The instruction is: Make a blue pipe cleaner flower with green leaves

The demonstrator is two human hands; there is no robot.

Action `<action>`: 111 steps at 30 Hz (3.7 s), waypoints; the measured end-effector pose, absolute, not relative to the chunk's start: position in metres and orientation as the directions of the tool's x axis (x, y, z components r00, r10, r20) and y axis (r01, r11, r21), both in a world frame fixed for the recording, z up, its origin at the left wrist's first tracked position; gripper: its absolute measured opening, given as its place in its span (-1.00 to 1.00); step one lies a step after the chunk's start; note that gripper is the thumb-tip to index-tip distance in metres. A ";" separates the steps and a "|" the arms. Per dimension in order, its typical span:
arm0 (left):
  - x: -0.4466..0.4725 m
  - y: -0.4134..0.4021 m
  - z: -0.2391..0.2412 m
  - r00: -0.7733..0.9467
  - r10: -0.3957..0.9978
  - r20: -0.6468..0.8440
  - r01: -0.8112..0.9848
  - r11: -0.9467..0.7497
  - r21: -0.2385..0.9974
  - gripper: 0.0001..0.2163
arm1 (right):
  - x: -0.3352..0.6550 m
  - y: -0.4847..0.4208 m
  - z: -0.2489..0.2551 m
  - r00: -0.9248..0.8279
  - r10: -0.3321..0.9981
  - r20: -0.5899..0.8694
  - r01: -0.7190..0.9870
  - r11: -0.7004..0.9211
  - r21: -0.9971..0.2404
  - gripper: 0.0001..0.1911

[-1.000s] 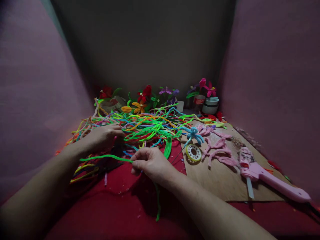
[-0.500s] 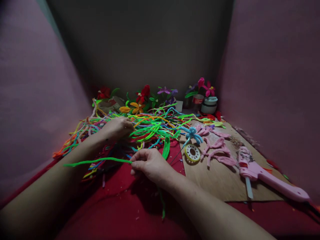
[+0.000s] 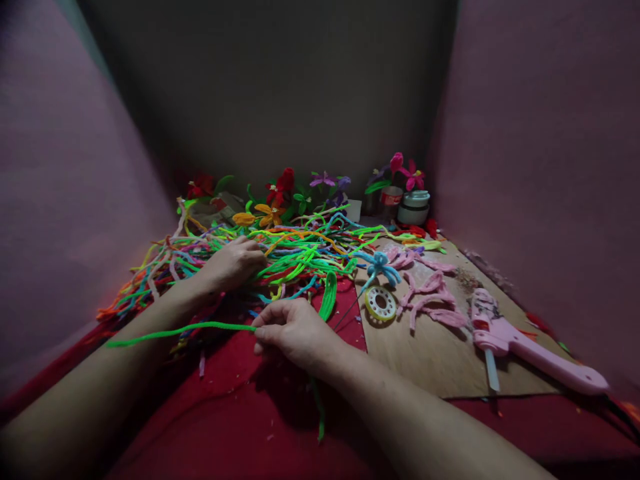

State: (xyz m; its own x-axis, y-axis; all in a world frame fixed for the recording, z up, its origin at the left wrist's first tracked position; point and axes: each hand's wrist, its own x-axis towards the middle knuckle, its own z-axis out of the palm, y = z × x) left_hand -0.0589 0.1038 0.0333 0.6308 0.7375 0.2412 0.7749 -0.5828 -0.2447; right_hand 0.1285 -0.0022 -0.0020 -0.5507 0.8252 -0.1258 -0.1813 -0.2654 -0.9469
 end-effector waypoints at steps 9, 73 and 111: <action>-0.051 0.094 0.027 0.573 0.760 0.306 0.819 -0.535 -0.207 -0.78 | 0.129 -0.001 -0.004 -0.558 0.824 -0.094 -0.188 -0.236 -0.953 -0.88; -0.036 0.066 0.036 0.687 0.394 0.611 0.627 -0.746 -0.224 -0.82 | 0.126 0.030 0.015 -0.202 0.977 0.070 -0.663 -0.084 -0.743 -0.71; -0.010 0.024 0.042 -0.011 0.976 0.217 -0.177 -0.215 0.960 -0.86 | 0.155 0.025 0.016 -0.236 0.970 0.055 -0.738 -0.143 -0.659 -0.87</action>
